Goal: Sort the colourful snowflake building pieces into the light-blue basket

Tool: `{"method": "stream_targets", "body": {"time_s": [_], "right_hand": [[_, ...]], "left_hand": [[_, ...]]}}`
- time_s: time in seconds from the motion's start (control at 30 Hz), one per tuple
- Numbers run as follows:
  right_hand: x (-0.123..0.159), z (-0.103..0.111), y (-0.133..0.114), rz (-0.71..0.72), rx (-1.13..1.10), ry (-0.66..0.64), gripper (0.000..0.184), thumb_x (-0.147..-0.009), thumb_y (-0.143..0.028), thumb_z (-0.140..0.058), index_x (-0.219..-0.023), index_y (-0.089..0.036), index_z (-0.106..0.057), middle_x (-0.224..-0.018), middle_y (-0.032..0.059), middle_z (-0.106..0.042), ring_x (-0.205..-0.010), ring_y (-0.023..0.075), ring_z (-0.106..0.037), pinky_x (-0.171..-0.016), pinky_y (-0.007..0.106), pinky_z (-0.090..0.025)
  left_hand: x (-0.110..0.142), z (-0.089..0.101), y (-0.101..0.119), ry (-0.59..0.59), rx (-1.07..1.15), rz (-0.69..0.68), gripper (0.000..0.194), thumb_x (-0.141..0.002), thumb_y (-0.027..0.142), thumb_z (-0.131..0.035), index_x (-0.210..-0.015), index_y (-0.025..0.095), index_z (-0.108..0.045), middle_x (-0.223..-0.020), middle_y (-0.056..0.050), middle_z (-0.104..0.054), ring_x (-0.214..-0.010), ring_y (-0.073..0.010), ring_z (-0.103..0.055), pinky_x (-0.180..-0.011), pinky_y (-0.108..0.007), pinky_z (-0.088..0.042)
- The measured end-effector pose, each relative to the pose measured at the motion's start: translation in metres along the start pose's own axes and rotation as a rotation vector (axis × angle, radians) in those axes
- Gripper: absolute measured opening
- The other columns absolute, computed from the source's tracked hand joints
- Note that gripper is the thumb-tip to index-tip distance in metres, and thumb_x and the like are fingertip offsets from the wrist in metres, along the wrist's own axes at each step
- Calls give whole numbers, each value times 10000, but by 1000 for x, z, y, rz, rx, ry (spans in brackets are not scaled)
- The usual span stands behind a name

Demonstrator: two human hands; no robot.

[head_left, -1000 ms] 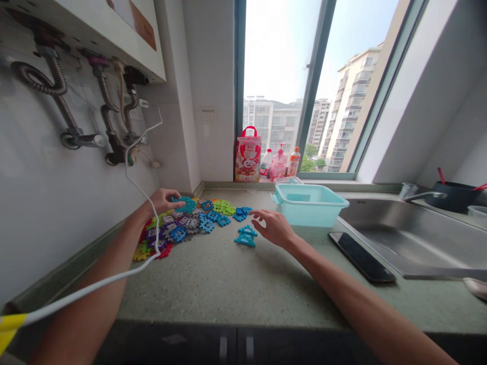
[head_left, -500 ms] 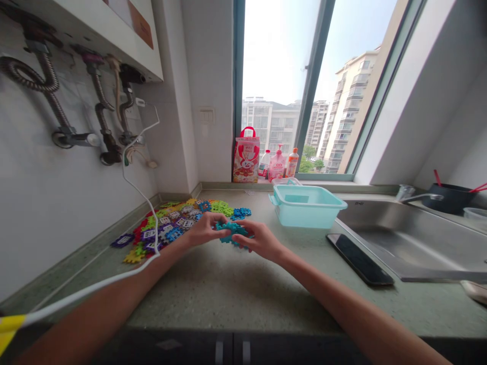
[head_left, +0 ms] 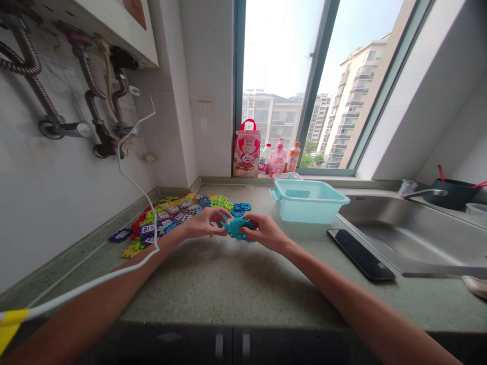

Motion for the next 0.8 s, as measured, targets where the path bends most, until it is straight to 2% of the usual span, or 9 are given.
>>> {"method": "stream_targets", "body": {"time_s": [0.07,0.17,0.3,0.43,0.5,0.57,0.63,0.7,0.8], "right_hand": [[0,3,-1,22,19,45,280,-832,-365,-680,-1002,-156,-755,-701,-5,-641,-620,124,-557,-556,211,-433],[-1,7,-1,23,2,88,323,-831,-387,-681,-1052,-162,-752,-705,-9,-644,-620,124,-542,-558,216,-434],[-3,14,-3,26,-9,159,313,-820,-398,-683,-1023,-168,-742,-695,-10,-638,-620,130,-555,-565,224,-459],[-4,27,-6,7,-22,227,272,-803,-384,-676,-962,-167,-720,-676,-12,-636,-612,139,-590,-573,236,-493],[-4,29,-7,-4,-42,220,277,-801,-389,-682,-962,-166,-713,-666,-16,-635,-596,140,-601,-565,241,-506],[-4,27,-6,-17,-59,204,282,-801,-396,-700,-971,-171,-711,-667,-16,-648,-588,141,-611,-551,240,-517],[-4,25,-6,-38,-77,198,277,-801,-396,-718,-971,-178,-711,-676,-11,-669,-584,141,-622,-534,236,-527],[-4,22,-4,-70,-112,194,274,-797,-395,-733,-962,-177,-710,-672,-8,-676,-569,141,-632,-521,235,-538],[-4,19,-2,-145,-225,137,326,-773,-424,-776,-957,-164,-706,-663,-10,-670,-548,139,-645,-513,239,-561]], "left_hand": [[1,4,1,34,6,12,556,-747,486,-869,-1147,162,-658,-856,-42,-734,-651,-138,-642,-481,-197,-455],[1,8,4,139,-21,-15,466,-746,501,-869,-985,153,-672,-746,-12,-698,-575,-103,-580,-478,-193,-436],[1,10,7,214,-14,-53,477,-711,541,-883,-842,148,-648,-654,18,-629,-515,-78,-519,-475,-196,-427],[4,17,4,231,19,-27,518,-702,593,-875,-837,155,-635,-627,26,-608,-460,-77,-520,-415,-179,-365],[6,16,7,206,26,-80,505,-731,597,-859,-847,140,-677,-706,-24,-662,-519,-108,-598,-426,-183,-391],[9,12,16,185,-13,-200,438,-768,548,-856,-846,133,-739,-874,-93,-713,-685,-155,-681,-494,-202,-474],[13,6,28,190,-70,-332,338,-799,476,-861,-857,150,-788,-1010,-121,-717,-841,-182,-699,-605,-231,-553],[17,-1,39,209,-88,-416,282,-819,435,-861,-905,171,-811,-1043,-117,-712,-903,-188,-694,-704,-268,-597],[20,-6,49,260,-108,-487,310,-789,445,-894,-938,184,-818,-1024,-107,-713,-908,-197,-699,-777,-312,-616]]}}
Point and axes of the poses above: each hand's wrist, its own x-axis away from the middle knuckle, its own z-axis out of the back of the hand, y = z × x, the point moved 5 cm from there along -x, towards the middle knuckle
